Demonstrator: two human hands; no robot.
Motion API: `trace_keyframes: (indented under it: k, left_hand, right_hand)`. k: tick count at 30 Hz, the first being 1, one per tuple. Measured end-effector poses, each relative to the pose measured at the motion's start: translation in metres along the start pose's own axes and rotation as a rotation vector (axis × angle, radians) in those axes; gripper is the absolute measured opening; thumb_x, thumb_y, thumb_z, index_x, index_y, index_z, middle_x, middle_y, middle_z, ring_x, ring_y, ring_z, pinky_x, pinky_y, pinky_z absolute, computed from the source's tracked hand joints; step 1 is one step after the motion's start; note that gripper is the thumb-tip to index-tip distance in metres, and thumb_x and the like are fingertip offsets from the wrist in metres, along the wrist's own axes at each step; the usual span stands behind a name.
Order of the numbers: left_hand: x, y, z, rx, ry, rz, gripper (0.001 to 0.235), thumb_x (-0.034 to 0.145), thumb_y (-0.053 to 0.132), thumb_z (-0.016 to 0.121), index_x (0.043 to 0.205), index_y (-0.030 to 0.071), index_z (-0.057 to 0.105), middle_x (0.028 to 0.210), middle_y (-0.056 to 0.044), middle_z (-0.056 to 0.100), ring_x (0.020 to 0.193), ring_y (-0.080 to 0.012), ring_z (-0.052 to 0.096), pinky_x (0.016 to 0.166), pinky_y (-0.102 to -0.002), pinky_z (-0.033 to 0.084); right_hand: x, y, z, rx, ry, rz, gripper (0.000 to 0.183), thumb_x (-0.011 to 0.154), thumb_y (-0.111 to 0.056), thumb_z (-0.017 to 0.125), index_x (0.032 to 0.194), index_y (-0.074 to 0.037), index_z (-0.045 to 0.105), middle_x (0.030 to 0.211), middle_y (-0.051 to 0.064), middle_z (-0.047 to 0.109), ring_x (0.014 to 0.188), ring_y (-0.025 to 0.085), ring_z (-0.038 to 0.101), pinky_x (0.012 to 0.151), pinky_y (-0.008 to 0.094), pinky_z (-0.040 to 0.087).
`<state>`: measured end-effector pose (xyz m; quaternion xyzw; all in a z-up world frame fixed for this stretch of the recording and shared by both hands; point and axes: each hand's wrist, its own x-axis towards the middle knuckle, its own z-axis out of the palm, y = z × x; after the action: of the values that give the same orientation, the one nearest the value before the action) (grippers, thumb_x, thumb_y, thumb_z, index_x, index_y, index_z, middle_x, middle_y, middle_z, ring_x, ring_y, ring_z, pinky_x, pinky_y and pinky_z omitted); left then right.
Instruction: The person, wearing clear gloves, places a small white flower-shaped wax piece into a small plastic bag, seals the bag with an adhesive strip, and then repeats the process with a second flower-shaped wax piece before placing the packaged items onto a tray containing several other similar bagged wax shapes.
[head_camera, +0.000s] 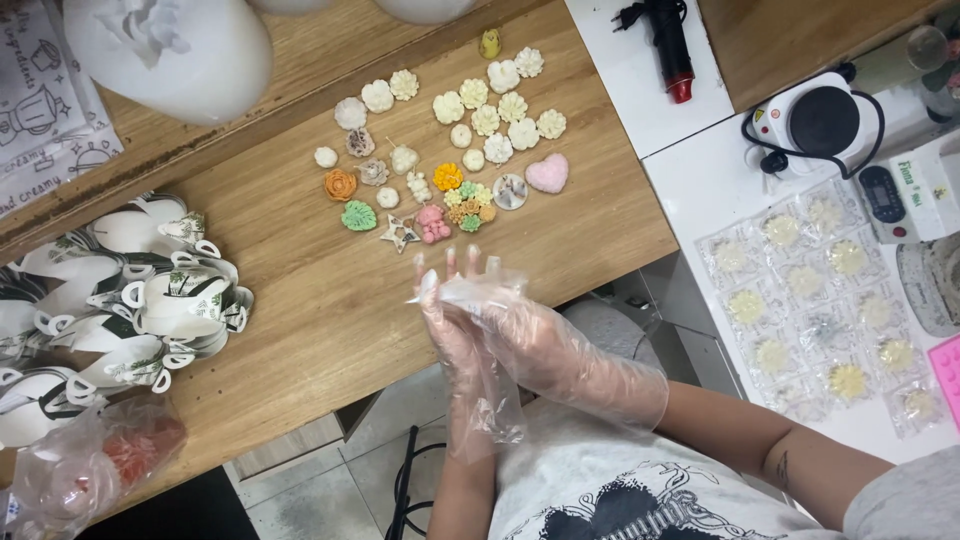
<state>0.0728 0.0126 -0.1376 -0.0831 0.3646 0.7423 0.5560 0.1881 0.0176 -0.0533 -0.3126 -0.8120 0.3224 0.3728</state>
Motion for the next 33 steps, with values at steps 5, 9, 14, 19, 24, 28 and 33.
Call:
trace_keyframes:
  k: [5, 9, 14, 19, 24, 28, 33]
  left_hand:
    - [-0.002, 0.001, 0.009, 0.028, 0.092, 0.076, 0.055, 0.095, 0.029, 0.061, 0.141, 0.012, 0.038, 0.14, -0.011, 0.048, 0.13, -0.0348, 0.056, 0.108, -0.06, 0.051]
    - [-0.006, -0.002, 0.016, 0.142, 0.038, 0.134, 0.052, 0.095, 0.029, 0.059, 0.14, 0.01, 0.039, 0.145, -0.012, 0.047, 0.132, -0.035, 0.055, 0.109, -0.06, 0.05]
    - [0.005, -0.003, 0.008, 0.099, 0.023, 0.111, 0.054, 0.095, 0.031, 0.056, 0.143, 0.013, 0.038, 0.143, -0.013, 0.052, 0.131, -0.0345, 0.055, 0.109, -0.059, 0.049]
    - [0.028, -0.003, -0.008, -0.029, 0.015, 0.043, 0.047, 0.098, 0.031, 0.057, 0.138, 0.008, 0.049, 0.136, -0.012, 0.063, 0.125, -0.0291, 0.06, 0.11, -0.054, 0.049]
    - [0.033, 0.01, -0.01, -0.245, 0.111, -0.098, 0.037, 0.096, 0.036, 0.065, 0.122, 0.009, 0.063, 0.119, -0.014, 0.068, 0.108, -0.0279, 0.067, 0.098, -0.048, 0.055]
    - [0.037, 0.014, -0.014, -0.36, 0.139, -0.169, 0.04, 0.089, 0.039, 0.068, 0.117, 0.011, 0.064, 0.116, -0.013, 0.07, 0.103, -0.0292, 0.068, 0.085, -0.046, 0.057]
    - [0.035, 0.019, 0.0, -0.72, 0.101, -0.26, 0.046, 0.092, 0.033, 0.071, 0.123, 0.002, 0.061, 0.118, -0.016, 0.069, 0.106, -0.0301, 0.067, 0.09, -0.047, 0.058]
  right_hand:
    - [0.0, 0.011, 0.012, 0.033, -0.141, 0.155, 0.037, 0.098, -0.008, 0.062, 0.133, -0.001, 0.059, 0.123, 0.02, 0.067, 0.109, 0.037, 0.069, 0.095, 0.044, 0.057]
    - [-0.01, 0.031, 0.027, 0.08, -0.221, 0.367, 0.036, 0.093, -0.007, 0.062, 0.129, -0.004, 0.063, 0.119, 0.022, 0.069, 0.107, 0.041, 0.068, 0.091, 0.045, 0.056]
    - [0.006, 0.029, 0.014, 0.055, -0.191, 0.122, 0.039, 0.091, -0.003, 0.062, 0.129, 0.0, 0.062, 0.124, 0.023, 0.067, 0.115, 0.041, 0.066, 0.098, 0.046, 0.054]
    - [0.025, 0.016, -0.005, -0.013, -0.149, -0.101, 0.045, 0.092, -0.002, 0.065, 0.136, 0.002, 0.058, 0.134, 0.021, 0.063, 0.127, 0.038, 0.062, 0.109, 0.046, 0.052]
    - [0.019, 0.02, -0.023, -0.118, -0.119, -0.098, 0.056, 0.093, -0.011, 0.073, 0.142, 0.003, 0.051, 0.142, 0.024, 0.056, 0.134, 0.04, 0.056, 0.112, 0.044, 0.05]
    - [0.024, 0.049, -0.046, -0.236, -0.118, -0.103, 0.056, 0.093, -0.016, 0.073, 0.143, 0.001, 0.052, 0.144, 0.024, 0.057, 0.134, 0.037, 0.057, 0.111, 0.043, 0.05]
    - [0.059, 0.158, -0.069, -0.478, -0.067, 0.087, 0.042, 0.099, -0.022, 0.071, 0.133, 0.001, 0.061, 0.122, 0.025, 0.07, 0.111, 0.035, 0.07, 0.095, 0.041, 0.057]
